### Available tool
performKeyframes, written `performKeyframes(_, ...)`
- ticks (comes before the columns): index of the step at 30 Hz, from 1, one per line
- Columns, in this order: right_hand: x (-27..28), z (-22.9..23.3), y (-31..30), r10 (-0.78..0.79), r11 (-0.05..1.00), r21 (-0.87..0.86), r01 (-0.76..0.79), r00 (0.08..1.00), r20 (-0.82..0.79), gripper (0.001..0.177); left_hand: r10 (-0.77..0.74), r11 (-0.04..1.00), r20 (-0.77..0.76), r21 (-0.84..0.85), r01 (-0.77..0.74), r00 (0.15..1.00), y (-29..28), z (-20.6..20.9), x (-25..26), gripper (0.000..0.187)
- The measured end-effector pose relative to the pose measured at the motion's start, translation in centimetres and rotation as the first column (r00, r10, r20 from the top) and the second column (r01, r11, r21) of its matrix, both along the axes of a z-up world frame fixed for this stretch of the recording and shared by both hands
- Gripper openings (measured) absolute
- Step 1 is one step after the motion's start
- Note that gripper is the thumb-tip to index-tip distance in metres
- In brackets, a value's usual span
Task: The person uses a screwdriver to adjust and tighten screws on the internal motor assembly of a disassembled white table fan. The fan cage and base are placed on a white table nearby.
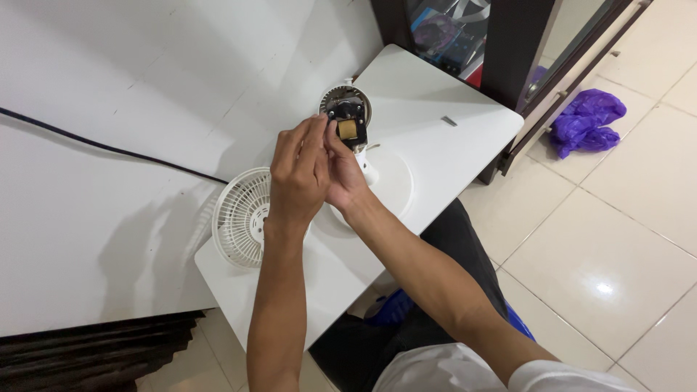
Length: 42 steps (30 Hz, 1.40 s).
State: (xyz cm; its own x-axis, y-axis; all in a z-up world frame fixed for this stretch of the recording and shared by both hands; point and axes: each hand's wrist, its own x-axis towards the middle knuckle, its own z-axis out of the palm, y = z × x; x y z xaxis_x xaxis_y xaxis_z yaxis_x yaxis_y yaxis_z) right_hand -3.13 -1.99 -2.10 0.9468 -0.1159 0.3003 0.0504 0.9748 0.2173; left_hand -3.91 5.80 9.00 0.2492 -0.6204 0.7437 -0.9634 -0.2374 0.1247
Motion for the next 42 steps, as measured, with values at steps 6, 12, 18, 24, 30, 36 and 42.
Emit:
performKeyframes(6,-0.5,0.6,-0.1,-0.045,0.998,0.032,0.045,0.999,-0.017,0.033,0.019,0.999,0.020,-0.030,-0.019,1.000,0.0,-0.3,0.1,0.036)
performKeyframes(12,0.8,-1.3,-0.2,-0.069,0.998,-0.007,0.069,0.997,0.030,0.028,0.069,0.997,0.052,-0.035,-0.068,0.996,-0.3,-0.1,0.1,0.031)
performKeyframes(18,1.0,-2.0,-0.1,0.063,0.997,0.047,-0.069,0.992,0.111,0.028,0.013,1.000,0.074,-0.025,-0.011,0.997,-0.4,0.2,-0.4,0.034)
performKeyframes(24,-0.5,0.1,0.2,0.004,0.997,0.079,-0.008,0.998,0.057,0.030,0.061,0.997,0.059,-0.056,-0.057,0.996,-0.2,-0.7,-0.1,0.032)
performKeyframes(30,0.1,-0.6,0.2,0.068,0.981,0.175,-0.086,0.992,0.106,0.020,0.076,0.994,0.065,-0.081,-0.070,0.995,0.1,-0.6,0.1,0.031)
performKeyframes(36,0.3,-1.1,0.0,0.067,0.996,0.062,-0.069,0.997,0.036,0.019,0.028,0.996,0.053,-0.086,-0.023,0.998,0.1,-0.2,-0.3,0.030)
performKeyframes(42,-0.4,0.4,-0.2,0.052,0.988,0.133,-0.077,0.982,0.182,0.025,0.012,0.998,0.050,-0.065,-0.009,0.999,0.2,-0.7,-0.1,0.037)
